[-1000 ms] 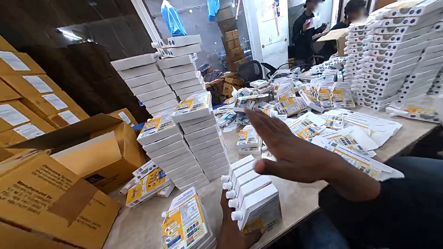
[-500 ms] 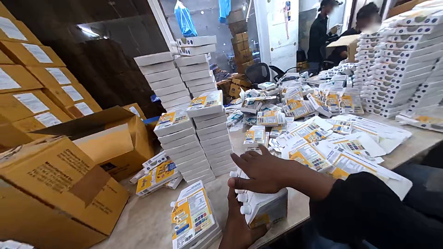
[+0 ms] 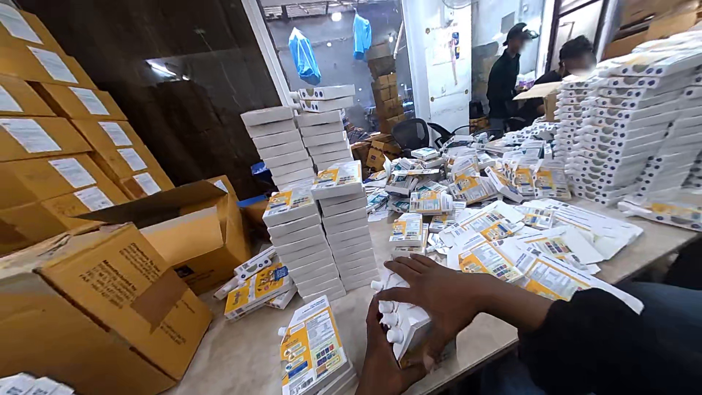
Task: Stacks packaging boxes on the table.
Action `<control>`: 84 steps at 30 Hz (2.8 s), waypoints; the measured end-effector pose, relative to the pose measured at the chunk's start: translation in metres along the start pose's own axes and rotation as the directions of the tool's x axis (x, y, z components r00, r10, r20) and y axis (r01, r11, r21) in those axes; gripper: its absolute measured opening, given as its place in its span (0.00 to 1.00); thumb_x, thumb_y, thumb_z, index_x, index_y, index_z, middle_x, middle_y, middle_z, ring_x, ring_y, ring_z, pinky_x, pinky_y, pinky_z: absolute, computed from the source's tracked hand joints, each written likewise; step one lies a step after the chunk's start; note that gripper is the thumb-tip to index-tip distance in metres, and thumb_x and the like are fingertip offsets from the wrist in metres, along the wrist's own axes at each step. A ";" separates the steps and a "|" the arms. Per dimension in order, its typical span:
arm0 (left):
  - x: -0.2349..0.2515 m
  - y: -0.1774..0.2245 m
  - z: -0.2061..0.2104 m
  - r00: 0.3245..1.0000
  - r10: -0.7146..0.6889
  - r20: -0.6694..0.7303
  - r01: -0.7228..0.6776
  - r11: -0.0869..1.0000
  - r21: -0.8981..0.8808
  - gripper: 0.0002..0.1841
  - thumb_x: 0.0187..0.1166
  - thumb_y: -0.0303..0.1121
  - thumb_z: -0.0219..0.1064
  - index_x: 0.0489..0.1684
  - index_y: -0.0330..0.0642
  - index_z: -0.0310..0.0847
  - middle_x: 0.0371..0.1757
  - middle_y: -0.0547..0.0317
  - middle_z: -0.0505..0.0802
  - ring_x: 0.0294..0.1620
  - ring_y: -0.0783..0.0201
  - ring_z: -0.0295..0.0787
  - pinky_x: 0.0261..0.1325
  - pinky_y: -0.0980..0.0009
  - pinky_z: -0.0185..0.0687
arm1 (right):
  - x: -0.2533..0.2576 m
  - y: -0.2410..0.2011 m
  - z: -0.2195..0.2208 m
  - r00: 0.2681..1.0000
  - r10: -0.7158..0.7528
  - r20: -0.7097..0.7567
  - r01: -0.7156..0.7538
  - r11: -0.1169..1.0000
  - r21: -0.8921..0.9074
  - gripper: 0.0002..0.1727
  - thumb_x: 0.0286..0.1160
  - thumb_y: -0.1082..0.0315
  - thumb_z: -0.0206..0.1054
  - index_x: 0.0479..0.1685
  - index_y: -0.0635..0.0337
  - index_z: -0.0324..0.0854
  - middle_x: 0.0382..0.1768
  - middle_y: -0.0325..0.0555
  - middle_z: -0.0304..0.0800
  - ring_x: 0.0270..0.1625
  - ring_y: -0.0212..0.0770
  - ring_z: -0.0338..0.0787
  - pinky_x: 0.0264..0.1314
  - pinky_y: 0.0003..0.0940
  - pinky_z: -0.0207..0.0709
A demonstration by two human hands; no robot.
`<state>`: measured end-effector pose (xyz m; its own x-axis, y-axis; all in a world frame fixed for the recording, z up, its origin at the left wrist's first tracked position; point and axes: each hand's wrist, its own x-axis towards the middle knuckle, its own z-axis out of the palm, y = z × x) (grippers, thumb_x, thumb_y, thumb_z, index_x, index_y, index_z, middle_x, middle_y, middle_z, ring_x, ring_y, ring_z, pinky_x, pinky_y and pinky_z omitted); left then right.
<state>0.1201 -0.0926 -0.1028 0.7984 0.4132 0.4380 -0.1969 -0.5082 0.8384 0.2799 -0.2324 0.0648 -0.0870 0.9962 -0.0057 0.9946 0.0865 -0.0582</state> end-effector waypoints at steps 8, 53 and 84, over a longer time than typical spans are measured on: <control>0.001 -0.002 0.001 1.000 0.017 0.018 -0.016 0.999 -0.051 0.79 0.36 0.42 0.96 0.92 0.29 0.31 0.85 0.31 0.63 0.82 0.58 0.70 0.79 0.65 0.76 | -0.009 0.041 0.001 0.964 0.052 -0.261 0.135 0.749 0.649 0.62 0.53 0.48 0.85 0.94 0.49 0.53 0.87 0.50 0.65 0.87 0.49 0.68 0.88 0.55 0.64; 0.002 0.040 -0.014 0.838 -0.413 -0.356 0.448 0.894 0.017 0.68 0.49 0.48 0.92 0.90 0.29 0.43 0.80 0.30 0.73 0.81 0.44 0.73 0.81 0.49 0.72 | 0.084 0.005 0.075 0.753 0.498 0.430 -0.272 -0.360 0.893 0.37 0.67 0.33 0.70 0.65 0.52 0.83 0.58 0.50 0.90 0.59 0.48 0.91 0.59 0.52 0.85; -0.028 0.047 -0.028 0.831 -0.152 -0.535 0.310 0.925 0.220 0.72 0.43 0.41 0.95 0.86 0.21 0.38 0.74 0.23 0.75 0.74 0.49 0.80 0.77 0.58 0.77 | 0.063 -0.060 0.072 0.725 0.617 0.306 -0.120 -0.325 0.938 0.60 0.58 0.29 0.75 0.89 0.53 0.52 0.76 0.66 0.72 0.69 0.60 0.83 0.59 0.58 0.84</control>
<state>0.0725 -0.1073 -0.0664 0.3890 0.8249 0.4101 0.1907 -0.5077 0.8402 0.2104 -0.1761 -0.0042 0.5329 0.7723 -0.3459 -0.3665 -0.1578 -0.9169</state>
